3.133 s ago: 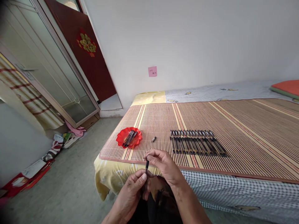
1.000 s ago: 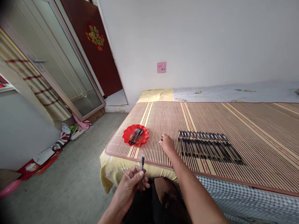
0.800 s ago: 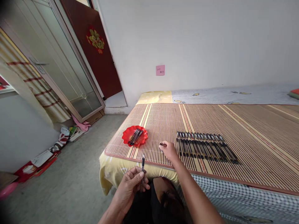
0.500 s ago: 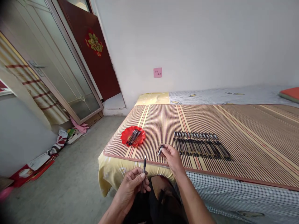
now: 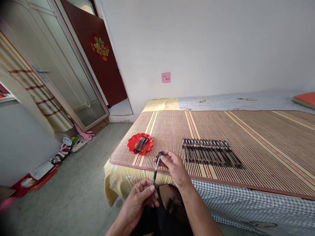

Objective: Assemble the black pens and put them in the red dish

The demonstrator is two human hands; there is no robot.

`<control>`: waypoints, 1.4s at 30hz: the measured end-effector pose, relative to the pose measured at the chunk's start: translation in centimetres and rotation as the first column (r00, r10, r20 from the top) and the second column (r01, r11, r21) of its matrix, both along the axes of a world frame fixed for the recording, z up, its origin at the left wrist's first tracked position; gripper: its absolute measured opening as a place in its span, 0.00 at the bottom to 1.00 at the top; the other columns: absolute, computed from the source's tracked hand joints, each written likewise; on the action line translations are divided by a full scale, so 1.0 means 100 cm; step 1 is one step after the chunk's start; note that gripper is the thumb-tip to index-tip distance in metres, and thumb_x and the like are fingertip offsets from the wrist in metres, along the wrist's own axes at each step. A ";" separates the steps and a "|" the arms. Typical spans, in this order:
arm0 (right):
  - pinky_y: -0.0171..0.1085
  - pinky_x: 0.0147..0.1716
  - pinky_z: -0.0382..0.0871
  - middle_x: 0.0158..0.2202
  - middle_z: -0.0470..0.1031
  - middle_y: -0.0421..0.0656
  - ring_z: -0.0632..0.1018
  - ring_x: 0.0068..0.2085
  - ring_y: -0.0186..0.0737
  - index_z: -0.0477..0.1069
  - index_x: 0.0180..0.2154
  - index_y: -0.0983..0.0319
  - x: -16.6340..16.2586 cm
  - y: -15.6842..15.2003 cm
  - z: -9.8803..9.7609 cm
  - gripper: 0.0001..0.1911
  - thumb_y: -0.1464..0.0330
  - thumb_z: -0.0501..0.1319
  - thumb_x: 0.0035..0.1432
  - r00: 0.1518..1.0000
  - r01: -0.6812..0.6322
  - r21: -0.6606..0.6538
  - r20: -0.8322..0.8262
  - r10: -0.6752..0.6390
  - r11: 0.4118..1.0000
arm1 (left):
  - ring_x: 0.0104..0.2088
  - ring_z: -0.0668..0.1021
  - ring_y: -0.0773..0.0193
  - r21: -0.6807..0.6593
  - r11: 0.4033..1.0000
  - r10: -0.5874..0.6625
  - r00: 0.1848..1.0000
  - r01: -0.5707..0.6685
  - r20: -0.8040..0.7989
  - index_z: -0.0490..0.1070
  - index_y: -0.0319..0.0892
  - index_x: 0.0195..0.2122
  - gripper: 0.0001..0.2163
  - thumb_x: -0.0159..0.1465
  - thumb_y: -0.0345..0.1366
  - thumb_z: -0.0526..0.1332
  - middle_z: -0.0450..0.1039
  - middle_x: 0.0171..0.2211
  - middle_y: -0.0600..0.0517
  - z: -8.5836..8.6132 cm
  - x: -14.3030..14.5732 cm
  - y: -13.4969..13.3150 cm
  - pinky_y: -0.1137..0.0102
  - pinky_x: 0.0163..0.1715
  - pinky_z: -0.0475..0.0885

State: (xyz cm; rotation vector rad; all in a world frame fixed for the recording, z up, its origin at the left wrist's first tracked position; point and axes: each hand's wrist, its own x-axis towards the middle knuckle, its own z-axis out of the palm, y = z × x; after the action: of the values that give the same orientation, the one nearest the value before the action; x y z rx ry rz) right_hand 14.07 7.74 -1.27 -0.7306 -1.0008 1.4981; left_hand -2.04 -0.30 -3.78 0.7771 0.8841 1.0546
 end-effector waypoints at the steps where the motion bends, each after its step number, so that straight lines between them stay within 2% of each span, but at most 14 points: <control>1: 0.44 0.46 0.76 0.41 0.81 0.45 0.82 0.39 0.42 0.78 0.42 0.60 0.000 -0.001 0.000 0.19 0.56 0.74 0.52 1.000 -0.016 0.004 0.012 0.016 1.000 | 0.19 0.78 0.67 0.002 1.000 0.000 1.000 0.000 0.002 0.69 0.39 0.32 0.19 0.55 0.46 0.74 0.77 0.23 0.51 0.000 0.000 0.000 0.76 0.20 0.63; 4: 0.43 0.47 0.75 0.41 0.81 0.45 0.81 0.40 0.41 0.78 0.42 0.60 -0.002 -0.003 0.001 0.18 0.57 0.73 0.54 0.996 -0.086 0.012 0.039 0.085 0.996 | 0.20 0.78 0.67 0.003 1.000 0.006 1.000 -0.006 0.010 0.69 0.39 0.32 0.18 0.55 0.46 0.74 0.77 0.24 0.51 0.001 -0.001 0.001 0.76 0.20 0.63; 8: 0.39 0.44 0.74 0.41 0.80 0.45 0.79 0.40 0.39 0.78 0.43 0.60 -0.002 -0.005 -0.001 0.17 0.57 0.72 0.56 0.989 -0.137 -0.004 0.057 0.137 0.991 | 0.20 0.77 0.67 0.021 1.000 0.013 1.000 -0.013 0.012 0.69 0.39 0.31 0.18 0.56 0.46 0.74 0.78 0.24 0.50 0.002 -0.001 0.001 0.76 0.21 0.64; 13: 0.35 0.41 0.72 0.40 0.79 0.43 0.77 0.39 0.37 0.79 0.40 0.60 -0.002 -0.006 -0.006 0.16 0.57 0.73 0.55 0.988 -0.121 -0.015 0.095 0.122 0.993 | 0.20 0.78 0.66 0.048 0.999 -0.008 1.000 0.009 -0.007 0.70 0.38 0.31 0.18 0.58 0.48 0.72 0.79 0.25 0.48 0.004 -0.001 0.000 0.75 0.22 0.65; 24: 0.38 0.40 0.72 0.35 0.77 0.42 0.77 0.36 0.39 0.75 0.38 0.60 -0.010 -0.017 -0.010 0.18 0.54 0.72 0.54 0.979 -0.140 -0.004 0.151 0.139 0.990 | 0.20 0.77 0.66 0.051 0.999 -0.008 0.999 0.009 -0.031 0.73 0.38 0.34 0.21 0.57 0.52 0.72 0.78 0.24 0.49 0.007 0.002 -0.001 0.75 0.22 0.65; 31: 0.36 0.37 0.70 0.31 0.73 0.38 0.74 0.34 0.37 0.74 0.34 0.60 -0.013 -0.019 -0.007 0.18 0.53 0.73 0.52 0.979 -0.095 0.000 0.182 0.093 0.996 | 0.22 0.79 0.63 0.065 0.998 0.005 1.000 -0.004 -0.025 0.73 0.38 0.30 0.20 0.57 0.53 0.71 0.76 0.22 0.50 0.011 0.005 0.000 0.75 0.22 0.65; 37: 0.33 0.30 0.67 0.28 0.71 0.37 0.71 0.28 0.33 0.75 0.34 0.61 -0.014 -0.021 -0.011 0.17 0.55 0.72 0.55 0.963 -0.228 -0.020 0.140 0.229 0.973 | 0.23 0.80 0.63 0.060 0.998 -0.027 0.999 0.025 0.029 0.74 0.38 0.30 0.20 0.58 0.53 0.71 0.78 0.25 0.47 0.014 0.001 0.004 0.74 0.22 0.66; 42: 0.34 0.31 0.69 0.29 0.71 0.38 0.72 0.31 0.35 0.75 0.32 0.60 -0.010 -0.015 -0.014 0.19 0.54 0.74 0.50 0.990 -0.085 -0.058 0.109 0.090 0.995 | 0.24 0.80 0.63 0.021 0.998 -0.052 0.997 0.053 -0.054 0.73 0.38 0.33 0.20 0.59 0.53 0.70 0.79 0.26 0.47 0.009 -0.002 0.001 0.74 0.25 0.68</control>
State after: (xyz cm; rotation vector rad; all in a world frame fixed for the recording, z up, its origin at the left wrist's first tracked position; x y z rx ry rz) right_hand 13.08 6.23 -2.69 -0.8252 -1.0929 1.5787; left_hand -2.20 -0.19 -2.86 0.8460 0.8938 1.0032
